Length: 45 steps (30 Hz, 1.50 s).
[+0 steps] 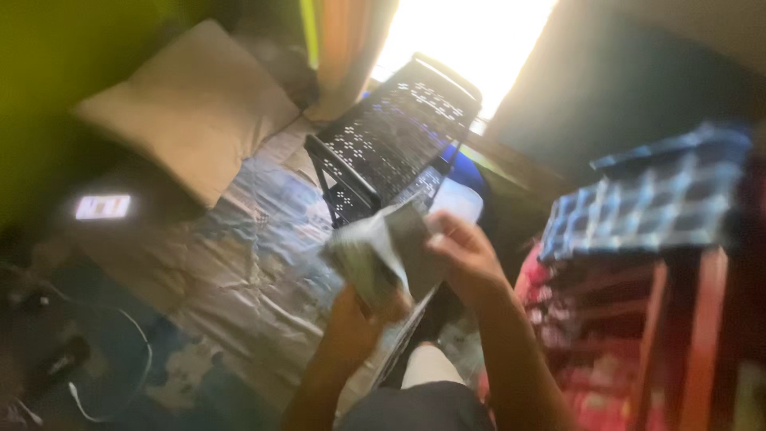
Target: The person disassembles a black plastic stool by removing its legs and separating the seat from the base. They then wipe the components with a cloth and place the parts on the bed.
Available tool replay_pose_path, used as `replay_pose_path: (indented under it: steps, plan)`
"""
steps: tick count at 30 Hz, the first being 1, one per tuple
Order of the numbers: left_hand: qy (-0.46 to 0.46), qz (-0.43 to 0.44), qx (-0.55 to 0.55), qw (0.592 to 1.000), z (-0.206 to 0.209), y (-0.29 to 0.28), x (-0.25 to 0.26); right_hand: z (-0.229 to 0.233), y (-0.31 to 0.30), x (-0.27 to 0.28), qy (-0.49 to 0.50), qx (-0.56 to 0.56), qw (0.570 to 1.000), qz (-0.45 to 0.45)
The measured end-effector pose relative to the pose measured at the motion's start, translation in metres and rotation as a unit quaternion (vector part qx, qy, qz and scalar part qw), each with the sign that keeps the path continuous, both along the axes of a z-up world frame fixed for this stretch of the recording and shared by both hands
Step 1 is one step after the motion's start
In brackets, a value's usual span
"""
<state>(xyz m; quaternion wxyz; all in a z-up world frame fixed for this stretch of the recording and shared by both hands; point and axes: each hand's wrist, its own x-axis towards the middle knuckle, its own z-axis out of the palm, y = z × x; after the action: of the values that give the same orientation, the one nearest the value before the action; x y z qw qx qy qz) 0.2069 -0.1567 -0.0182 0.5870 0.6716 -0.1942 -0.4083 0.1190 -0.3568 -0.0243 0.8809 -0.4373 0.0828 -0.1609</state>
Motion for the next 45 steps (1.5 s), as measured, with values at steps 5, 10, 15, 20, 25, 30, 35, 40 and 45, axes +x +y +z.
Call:
replay_pose_path:
  steps: [5, 10, 15, 20, 25, 30, 35, 40, 45]
  plan:
    - [-0.278, 0.073, 0.010, 0.958, -0.038, -0.044, 0.024, 0.007, -0.072, 0.061, -0.063, -0.267, 0.950, 0.152]
    - [-0.046, 0.271, -0.039, 0.961, -0.046, -0.134, 0.037, -0.001, -0.159, 0.099, -0.068, -0.255, 0.963, 0.063]
    - [0.030, 0.178, -0.001, 0.984, -0.017, -0.213, 0.065, -0.017, -0.243, 0.120, 0.066, -0.079, 0.966, 0.235]
    - [0.097, 0.125, 0.055, 0.986, -0.037, -0.228, 0.057, -0.030, -0.290, 0.120, 0.222, -0.350, 0.822, 0.391]
    - [0.042, 0.046, 0.220, 0.973, -0.129, -0.222, 0.052, -0.080, -0.277, 0.115, 0.261, -0.447, 0.711, 0.475]
    - [0.119, 0.171, 0.216, 0.954, -0.199, -0.241, 0.060, -0.168, -0.269, 0.129, 0.219, -0.410, 0.812, 0.353]
    - [-0.203, 0.030, 0.128, 0.970, -0.142, -0.274, 0.055, -0.154, -0.378, 0.119, 0.285, -0.615, 0.724, 0.126]
    - [-0.364, 0.072, 0.069, 0.926, -0.066, -0.366, 0.085, -0.115, -0.448, 0.169, 0.266, -0.402, 0.865, -0.139]
    - [-0.523, 0.153, 0.158, 0.824, -0.058, -0.458, 0.162, -0.107, -0.466, 0.257, 0.114, -0.432, 0.893, -0.050]
